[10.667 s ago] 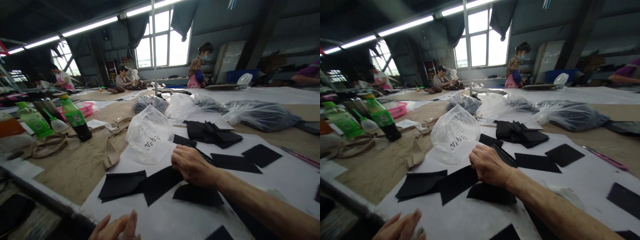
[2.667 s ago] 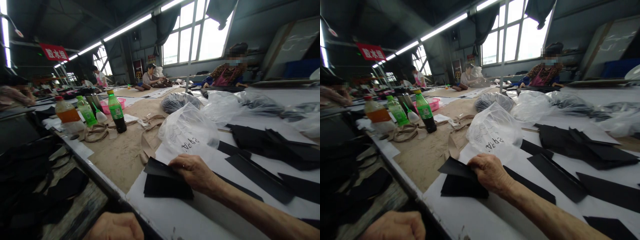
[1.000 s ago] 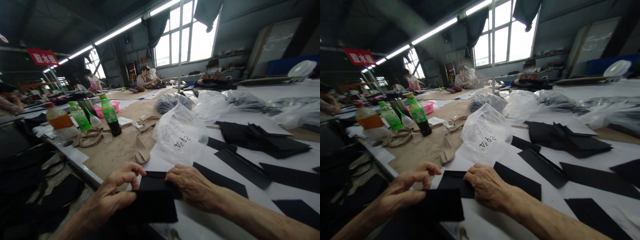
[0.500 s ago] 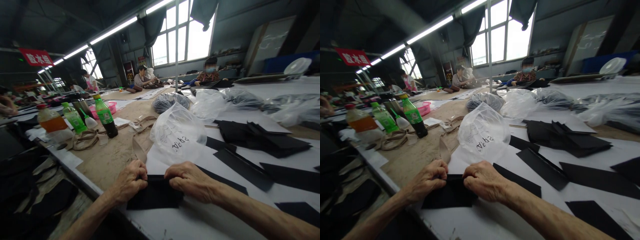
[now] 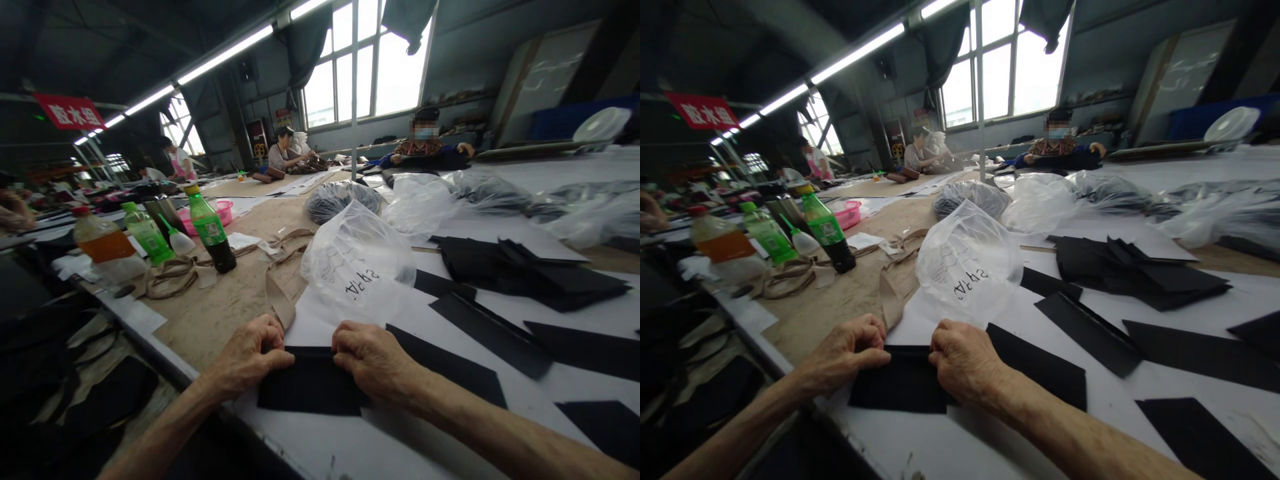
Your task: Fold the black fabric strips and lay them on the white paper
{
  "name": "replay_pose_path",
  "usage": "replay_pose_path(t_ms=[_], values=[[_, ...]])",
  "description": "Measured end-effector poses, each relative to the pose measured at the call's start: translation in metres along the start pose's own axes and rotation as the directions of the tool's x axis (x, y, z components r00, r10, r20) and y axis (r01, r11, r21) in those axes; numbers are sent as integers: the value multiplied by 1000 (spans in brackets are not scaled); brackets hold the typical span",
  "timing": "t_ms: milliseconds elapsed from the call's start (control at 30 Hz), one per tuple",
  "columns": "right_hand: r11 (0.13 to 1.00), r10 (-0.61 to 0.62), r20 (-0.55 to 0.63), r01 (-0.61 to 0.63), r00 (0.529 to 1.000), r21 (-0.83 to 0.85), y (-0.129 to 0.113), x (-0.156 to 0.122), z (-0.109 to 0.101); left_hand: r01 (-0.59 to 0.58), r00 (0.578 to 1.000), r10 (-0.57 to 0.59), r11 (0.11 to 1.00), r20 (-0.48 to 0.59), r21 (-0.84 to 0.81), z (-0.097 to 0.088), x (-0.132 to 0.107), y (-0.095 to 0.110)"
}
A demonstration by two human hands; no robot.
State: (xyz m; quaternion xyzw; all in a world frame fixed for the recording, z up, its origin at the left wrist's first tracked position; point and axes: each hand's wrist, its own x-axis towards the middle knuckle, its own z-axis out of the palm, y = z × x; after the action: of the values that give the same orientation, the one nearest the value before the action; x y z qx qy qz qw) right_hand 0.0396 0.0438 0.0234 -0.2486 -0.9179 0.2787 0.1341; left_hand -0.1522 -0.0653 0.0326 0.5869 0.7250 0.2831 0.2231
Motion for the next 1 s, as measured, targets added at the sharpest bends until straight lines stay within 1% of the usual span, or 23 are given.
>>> replay_pose_path(t_ms=[200,267,367,500,633,733,867,933,1000], values=[[999,15,-42,-16,999,-34,4,1,0,-18,997,26,995,-77,97,4,1,1],[998,10,-70,-15,997,-65,5,2,2,-38,993,54,989,-109,145,7,1,3],[992,-26,-98,13,995,-129,7,1,4,-90,980,128,968,-150,236,14,-2,6],[970,-70,-100,44,993,-240,2,-2,6,-153,945,255,898,-206,413,23,-11,7],[932,-59,-90,23,994,-362,-6,-5,7,-165,908,346,815,-238,556,30,-17,8],[910,-13,-95,-27,995,-414,-12,-8,7,-139,900,352,790,-257,597,32,-18,9],[895,52,-130,-104,990,-434,-16,-10,8,-91,907,313,797,-280,597,31,-17,10],[890,42,-119,-91,992,-447,-18,-9,7,-115,919,310,802,-244,586,31,-17,9],[889,15,-68,-45,998,-456,-20,-8,6,-162,932,315,806,-179,569,30,-15,8]])
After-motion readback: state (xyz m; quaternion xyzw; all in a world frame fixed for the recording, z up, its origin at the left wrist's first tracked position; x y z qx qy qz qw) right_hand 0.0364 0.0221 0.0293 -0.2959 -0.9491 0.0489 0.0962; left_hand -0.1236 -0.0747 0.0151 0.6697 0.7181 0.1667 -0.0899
